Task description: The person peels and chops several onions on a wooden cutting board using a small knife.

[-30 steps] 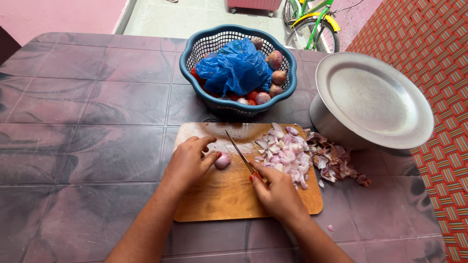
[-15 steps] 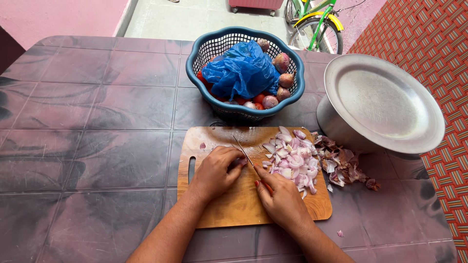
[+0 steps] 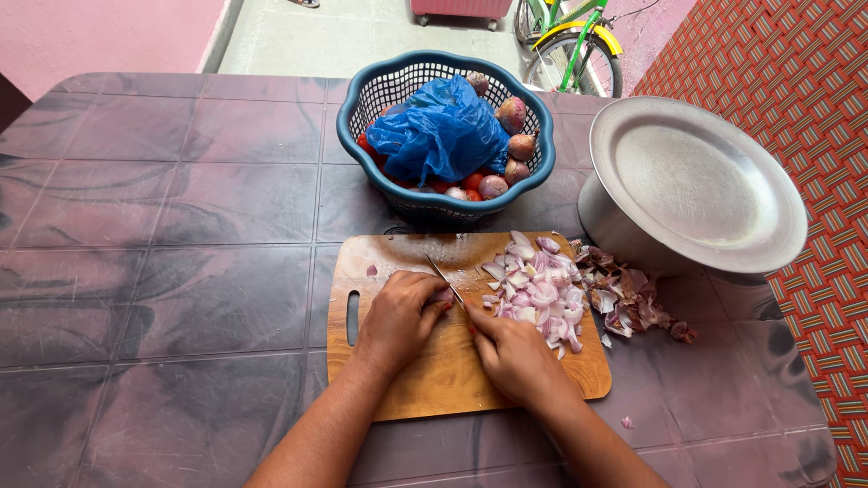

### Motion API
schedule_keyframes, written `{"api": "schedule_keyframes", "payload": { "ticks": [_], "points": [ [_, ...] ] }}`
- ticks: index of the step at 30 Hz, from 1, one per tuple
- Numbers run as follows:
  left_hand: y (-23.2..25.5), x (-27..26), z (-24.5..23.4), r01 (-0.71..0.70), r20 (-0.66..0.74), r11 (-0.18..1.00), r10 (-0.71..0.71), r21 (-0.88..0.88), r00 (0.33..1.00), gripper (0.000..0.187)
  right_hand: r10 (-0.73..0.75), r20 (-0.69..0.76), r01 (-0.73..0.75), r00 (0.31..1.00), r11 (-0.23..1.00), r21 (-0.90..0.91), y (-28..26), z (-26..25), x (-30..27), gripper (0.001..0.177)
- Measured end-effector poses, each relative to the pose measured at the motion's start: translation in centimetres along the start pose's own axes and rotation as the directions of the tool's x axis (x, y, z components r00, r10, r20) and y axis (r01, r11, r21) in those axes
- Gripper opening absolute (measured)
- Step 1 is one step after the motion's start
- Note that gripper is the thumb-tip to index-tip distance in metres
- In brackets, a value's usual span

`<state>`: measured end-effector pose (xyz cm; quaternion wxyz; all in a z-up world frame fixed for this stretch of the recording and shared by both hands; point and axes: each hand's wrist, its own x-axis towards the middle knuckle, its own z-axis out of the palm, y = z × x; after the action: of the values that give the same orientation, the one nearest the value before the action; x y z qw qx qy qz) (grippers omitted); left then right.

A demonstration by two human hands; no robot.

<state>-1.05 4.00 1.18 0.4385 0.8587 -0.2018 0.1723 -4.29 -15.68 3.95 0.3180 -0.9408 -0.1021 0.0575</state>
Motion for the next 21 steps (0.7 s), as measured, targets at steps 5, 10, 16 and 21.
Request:
{"api": "schedule_keyframes", "payload": {
  "ticks": [5,10,16,21],
  "points": [
    [0.1,-0.2,0.0,0.013,-0.003,1.0,-0.013,-0.027,1.0,0.021,-0.012,-0.074,0.01,0.997,0.999,-0.037,0.6,-0.5,-1.1,0.043],
    [-0.2,0.2,-0.1,0.011,0.021,1.0,-0.011,-0.002,1.0,0.019,-0.122,-0.1,0.126,0.987,0.991,0.04,-0.2,0.3,0.7,0.044],
    [-0.1,0.0,0.3,0.027,-0.023,1.0,-0.027,-0.015,0.999,0.017,-0.086,-0.051,0.088,0.995,0.995,0.041,-0.3,0.3,1.0,0.043],
    [0.7,0.0,0.2,0.071,-0.041,0.997,-0.071,0.005,0.997,0.018,-0.182,-0.096,0.182,0.979,0.983,-0.011,0.2,-0.5,-1.1,0.042]
  ]
}}
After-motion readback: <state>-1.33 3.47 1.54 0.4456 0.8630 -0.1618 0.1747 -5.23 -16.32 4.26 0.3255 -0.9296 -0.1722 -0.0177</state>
